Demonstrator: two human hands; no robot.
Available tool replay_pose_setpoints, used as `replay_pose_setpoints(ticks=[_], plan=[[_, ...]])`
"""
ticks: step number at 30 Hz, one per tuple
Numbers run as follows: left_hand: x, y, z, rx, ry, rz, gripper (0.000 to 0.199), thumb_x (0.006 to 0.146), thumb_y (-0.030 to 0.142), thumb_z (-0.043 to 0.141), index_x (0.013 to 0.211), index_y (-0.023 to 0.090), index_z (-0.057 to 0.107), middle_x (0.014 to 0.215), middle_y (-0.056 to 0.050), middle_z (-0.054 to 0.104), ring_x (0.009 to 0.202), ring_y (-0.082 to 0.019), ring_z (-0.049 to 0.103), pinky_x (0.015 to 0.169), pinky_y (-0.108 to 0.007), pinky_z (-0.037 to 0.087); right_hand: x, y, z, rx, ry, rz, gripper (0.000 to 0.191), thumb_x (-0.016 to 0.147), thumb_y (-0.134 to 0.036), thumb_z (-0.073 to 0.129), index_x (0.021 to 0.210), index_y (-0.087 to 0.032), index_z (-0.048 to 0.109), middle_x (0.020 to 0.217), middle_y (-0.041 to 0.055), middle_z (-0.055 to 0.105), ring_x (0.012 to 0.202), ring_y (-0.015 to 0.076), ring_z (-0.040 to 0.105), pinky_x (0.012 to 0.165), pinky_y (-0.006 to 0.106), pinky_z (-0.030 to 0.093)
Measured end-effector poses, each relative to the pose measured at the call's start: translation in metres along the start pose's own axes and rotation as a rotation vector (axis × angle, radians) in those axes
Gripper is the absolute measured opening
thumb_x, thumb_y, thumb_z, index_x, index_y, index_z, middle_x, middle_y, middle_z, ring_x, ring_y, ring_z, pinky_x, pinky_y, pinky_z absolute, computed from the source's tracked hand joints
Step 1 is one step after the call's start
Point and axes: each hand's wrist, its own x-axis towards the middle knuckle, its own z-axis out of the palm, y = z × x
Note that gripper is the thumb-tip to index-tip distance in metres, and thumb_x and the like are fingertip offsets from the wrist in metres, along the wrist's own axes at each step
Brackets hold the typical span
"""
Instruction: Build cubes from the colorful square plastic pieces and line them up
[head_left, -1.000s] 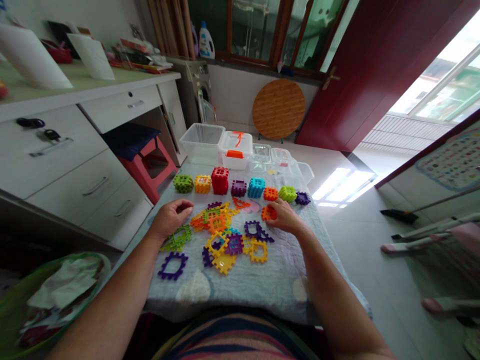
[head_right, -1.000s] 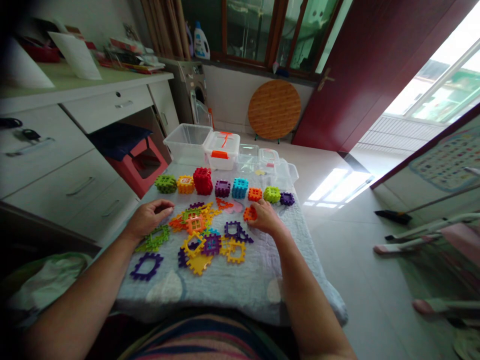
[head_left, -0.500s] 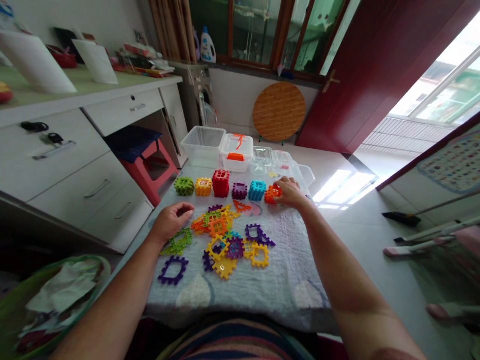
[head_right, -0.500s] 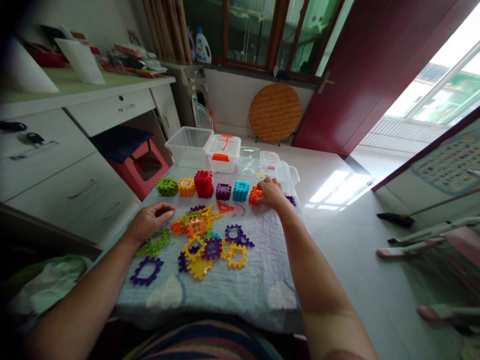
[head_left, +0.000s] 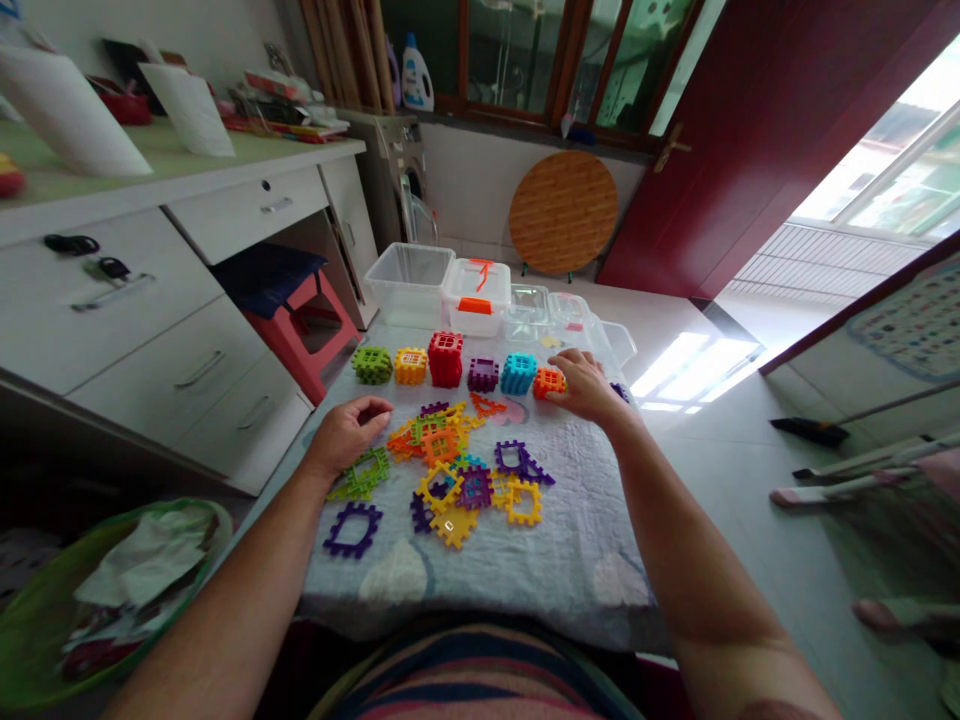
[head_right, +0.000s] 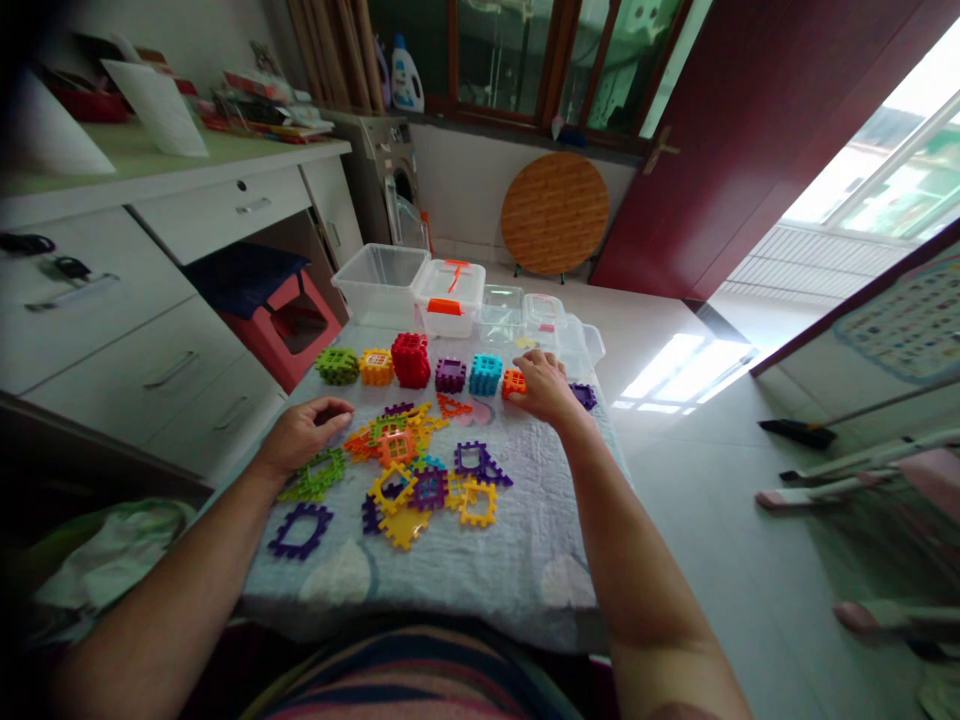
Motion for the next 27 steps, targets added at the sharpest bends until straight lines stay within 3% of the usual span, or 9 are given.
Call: replay_pose_setpoints(ticks=[3, 7, 12, 18, 22, 27], plan=[[-0.001, 0.005, 0.0, -0.016, 0.008, -0.003, 0.038, 0.068, 0.051, 0.063, 0.085, 0.018, 0.069, 0.079, -0.003, 0.071, 0.075, -0.02, 0.064, 0.074, -0.029, 0.053, -0.033, -0.023, 0.005, 0.2, -0.083, -0.177, 0.04, 0.079, -0.023, 0.066, 0.118, -0.018, 0.063, 0.113, 0.0104, 0.061, 0.105, 0.0245, 0.056, 0.096, 0.038, 0.043], [-0.002, 0.005, 0.001, -0.009, 0.019, 0.011, 0.036, 0.068, 0.049, 0.063, 0.085, 0.018, 0.07, 0.079, -0.003, 0.071, 0.073, -0.019, 0.064, 0.072, -0.027, 0.052, -0.065, -0.051, 0.026, 0.277, -0.188, -0.253, 0.05, 0.073, -0.032, 0.075, 0.118, -0.015, 0.063, 0.114, 0.0125, 0.059, 0.105, 0.0257, 0.055, 0.094, 0.039, 0.045], [-0.002, 0.002, 0.001, 0.011, 0.033, 0.026, 0.036, 0.069, 0.048, 0.062, 0.086, 0.017, 0.07, 0.078, -0.003, 0.071, 0.072, -0.018, 0.064, 0.07, -0.027, 0.051, -0.069, -0.058, 0.043, 0.317, -0.119, -0.197, 0.038, 0.074, -0.024, 0.069, 0.11, -0.014, 0.066, 0.103, 0.0101, 0.06, 0.095, 0.0223, 0.057, 0.089, 0.035, 0.046], [-0.002, 0.001, 0.001, 0.034, 0.018, 0.038, 0.036, 0.072, 0.048, 0.061, 0.088, 0.017, 0.069, 0.08, -0.003, 0.071, 0.074, -0.019, 0.063, 0.072, -0.028, 0.05, -0.067, -0.047, 0.046, 0.493, 0.002, -0.048, 0.022, 0.085, -0.031, 0.054, 0.094, -0.017, 0.068, 0.08, 0.0022, 0.065, 0.067, 0.0141, 0.057, 0.066, 0.025, 0.043], [-0.003, 0.003, 0.001, 0.015, 0.017, 0.033, 0.036, 0.072, 0.047, 0.061, 0.088, 0.016, 0.069, 0.079, -0.003, 0.07, 0.072, -0.018, 0.063, 0.071, -0.028, 0.05, -0.069, -0.038, 0.053, 0.525, 0.102, 0.084, 0.037, 0.093, -0.035, 0.038, 0.07, -0.02, 0.062, 0.063, -0.0003, 0.061, 0.057, 0.0134, 0.053, 0.061, 0.025, 0.039], [-0.003, 0.001, 0.002, -0.002, 0.014, 0.043, 0.036, 0.071, 0.047, 0.062, 0.088, 0.016, 0.069, 0.078, -0.003, 0.07, 0.073, -0.018, 0.063, 0.071, -0.028, 0.051, -0.066, -0.029, 0.066, 0.497, 0.205, 0.198, 0.03, 0.089, -0.036, 0.044, 0.075, -0.021, 0.065, 0.06, 0.0001, 0.06, 0.057, 0.0158, 0.054, 0.06, 0.027, 0.039]])
